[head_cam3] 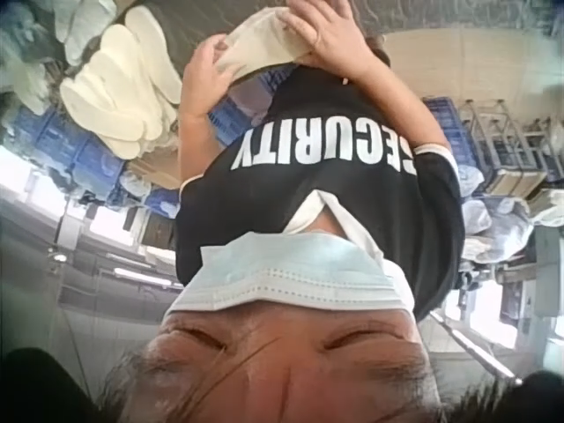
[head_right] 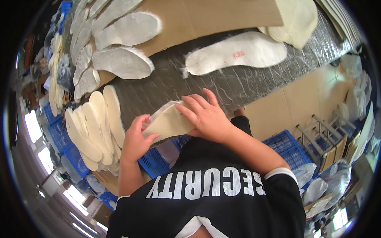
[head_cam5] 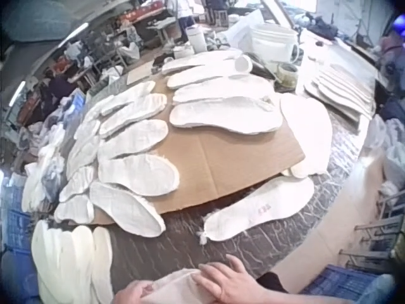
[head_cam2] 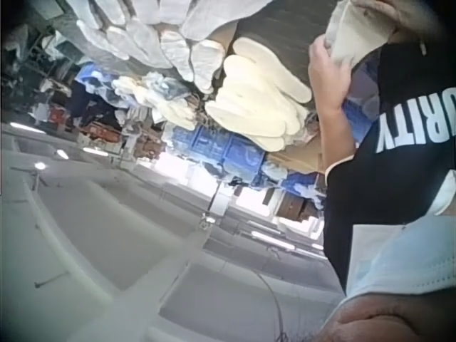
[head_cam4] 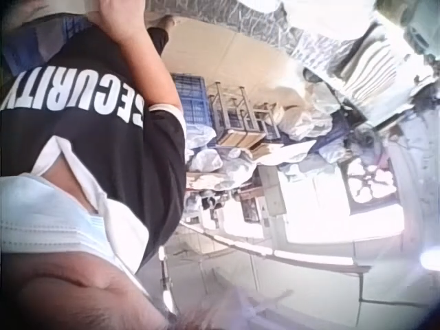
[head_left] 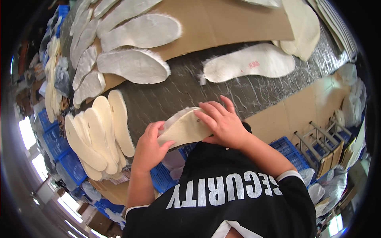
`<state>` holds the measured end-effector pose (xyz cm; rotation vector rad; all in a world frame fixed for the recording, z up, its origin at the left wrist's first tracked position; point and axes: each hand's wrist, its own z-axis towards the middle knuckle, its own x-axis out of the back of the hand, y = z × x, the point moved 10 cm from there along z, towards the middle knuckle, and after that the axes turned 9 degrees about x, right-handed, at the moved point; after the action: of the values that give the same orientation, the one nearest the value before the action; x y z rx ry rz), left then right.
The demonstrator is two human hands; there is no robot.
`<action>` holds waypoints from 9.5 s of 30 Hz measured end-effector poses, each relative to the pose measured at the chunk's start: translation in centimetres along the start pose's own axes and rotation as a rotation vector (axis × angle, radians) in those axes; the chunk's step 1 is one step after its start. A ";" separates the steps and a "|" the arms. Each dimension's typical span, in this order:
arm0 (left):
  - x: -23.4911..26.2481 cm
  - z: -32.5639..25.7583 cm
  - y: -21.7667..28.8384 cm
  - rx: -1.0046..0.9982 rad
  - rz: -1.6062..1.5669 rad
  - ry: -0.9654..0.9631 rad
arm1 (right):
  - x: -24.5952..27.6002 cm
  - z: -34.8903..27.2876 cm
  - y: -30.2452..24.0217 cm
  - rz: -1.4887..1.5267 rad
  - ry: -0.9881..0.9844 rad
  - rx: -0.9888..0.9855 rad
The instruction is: Manually assembling and checking shoe insole components on a factory workbench.
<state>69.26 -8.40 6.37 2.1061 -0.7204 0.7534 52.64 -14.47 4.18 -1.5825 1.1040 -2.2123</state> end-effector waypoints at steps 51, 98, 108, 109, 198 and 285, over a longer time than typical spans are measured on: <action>-0.2 3.9 -3.9 0.060 -0.016 -0.036 | -2.7 8.5 -3.8 0.117 -0.302 0.173; -4.3 -2.0 -11.7 0.194 -1.723 0.259 | -5.0 10.5 -5.5 0.153 -0.423 0.289; -3.6 -2.3 -11.3 0.182 -1.600 0.281 | -5.3 10.5 -5.1 0.157 -0.432 0.281; -3.6 -2.3 -11.2 0.177 -1.598 0.276 | -5.3 10.5 -5.1 0.149 -0.434 0.285; 8.0 -7.0 -1.6 -0.136 -0.279 0.905 | -12.2 9.4 -1.7 1.567 -0.882 -0.937; -0.4 -0.9 1.7 -0.248 -0.173 0.427 | -1.6 8.0 0.4 0.196 -0.470 0.236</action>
<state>67.54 -8.52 7.33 1.6818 -0.3711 0.9263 60.21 -17.45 3.93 -1.6838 0.7884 -1.6548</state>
